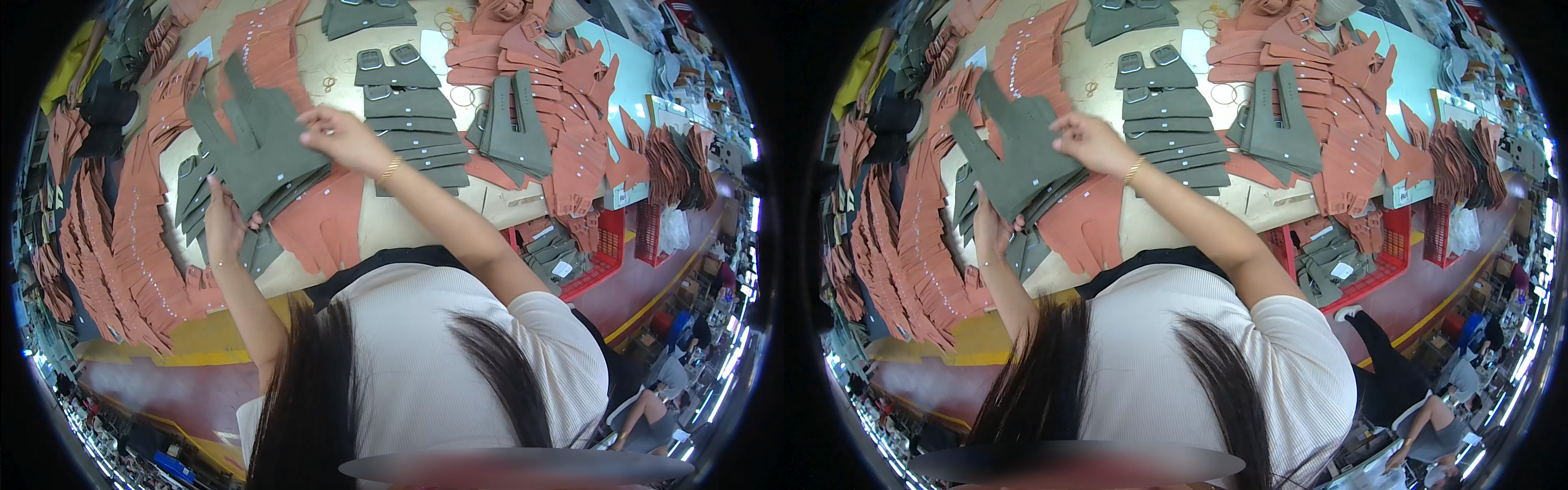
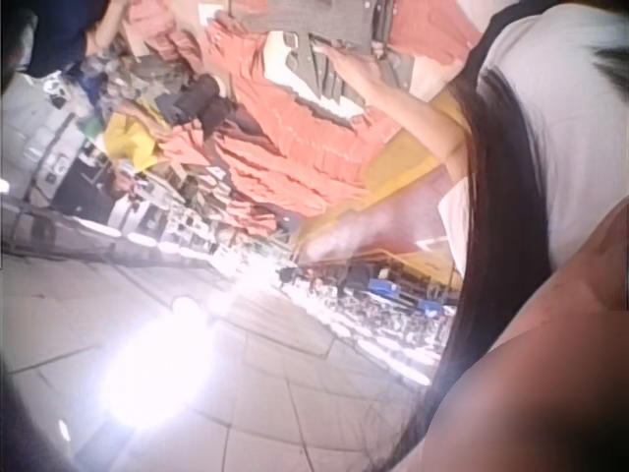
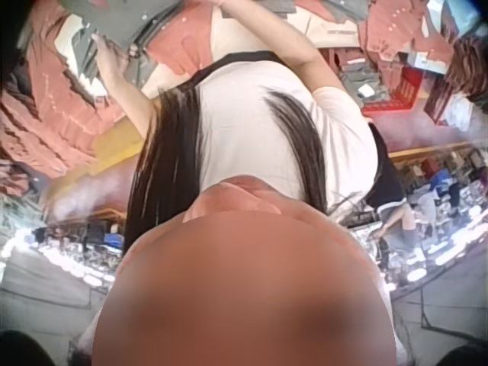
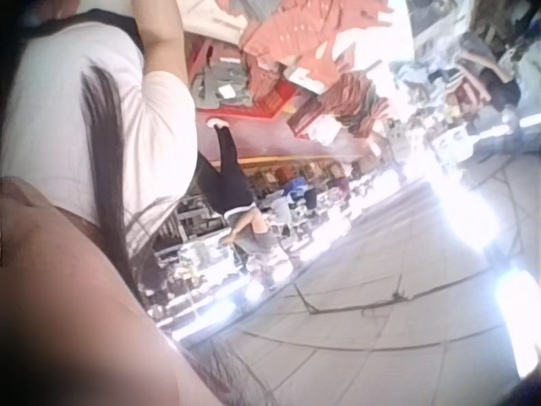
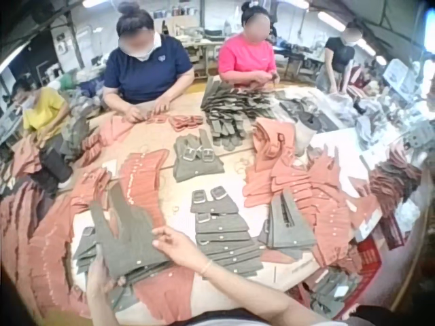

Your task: The person sorts and stacks olive-green and pink fabric pieces with metal buckles on a worktable. They repeatedly pick up, align, and place the pieces into neat piles, occasionally moving stacks to different positions on the table.

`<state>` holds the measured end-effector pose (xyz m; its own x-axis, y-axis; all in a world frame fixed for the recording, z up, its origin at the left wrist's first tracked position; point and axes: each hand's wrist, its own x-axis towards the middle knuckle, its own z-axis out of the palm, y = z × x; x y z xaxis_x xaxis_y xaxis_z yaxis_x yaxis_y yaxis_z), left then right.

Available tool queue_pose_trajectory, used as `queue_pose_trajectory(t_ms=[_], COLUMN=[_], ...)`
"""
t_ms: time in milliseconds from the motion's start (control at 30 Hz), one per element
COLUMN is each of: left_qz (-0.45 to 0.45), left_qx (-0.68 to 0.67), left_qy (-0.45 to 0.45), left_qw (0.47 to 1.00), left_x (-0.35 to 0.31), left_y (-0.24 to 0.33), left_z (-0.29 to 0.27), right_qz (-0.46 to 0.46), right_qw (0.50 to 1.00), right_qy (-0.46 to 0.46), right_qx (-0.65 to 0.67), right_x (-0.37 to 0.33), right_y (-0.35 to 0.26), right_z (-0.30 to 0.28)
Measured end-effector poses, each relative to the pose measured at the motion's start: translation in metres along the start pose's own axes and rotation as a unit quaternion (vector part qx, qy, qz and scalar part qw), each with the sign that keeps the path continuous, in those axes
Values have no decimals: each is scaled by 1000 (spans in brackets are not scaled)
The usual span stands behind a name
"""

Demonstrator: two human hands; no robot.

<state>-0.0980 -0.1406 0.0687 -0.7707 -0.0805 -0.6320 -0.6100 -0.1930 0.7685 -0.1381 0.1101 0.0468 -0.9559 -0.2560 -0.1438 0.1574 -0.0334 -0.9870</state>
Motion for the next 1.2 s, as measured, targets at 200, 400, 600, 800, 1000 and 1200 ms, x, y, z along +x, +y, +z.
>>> queue_pose_trajectory(t_ms=[200, 400, 600, 800, 1000, 1200], left_qz=[3, 30, 35, 38, 46, 49], left_qx=[92, 123, 143, 154, 153, 156], left_qy=[3, -16, -13, -25, -20, -18], left_qw=[996, 992, 989, 987, 987, 986], left_x=[-8, -3, 2, 6, 4, 4], left_y=[5, 3, -1, -1, -3, -2], left_z=[15, 19, 13, 10, 10, 12], right_qz=[-37, -39, -77, -93, -130, -145], right_qw=[990, 986, 948, 880, 830, 803], right_qy=[17, 23, 143, 203, 215, 185], right_qx=[-138, -159, -275, -419, -498, -548], right_x=[14, 1, -30, -84, -122, -160], right_y=[44, 28, 12, 14, 40, 58], right_z=[11, 8, -78, -142, -124, -109])
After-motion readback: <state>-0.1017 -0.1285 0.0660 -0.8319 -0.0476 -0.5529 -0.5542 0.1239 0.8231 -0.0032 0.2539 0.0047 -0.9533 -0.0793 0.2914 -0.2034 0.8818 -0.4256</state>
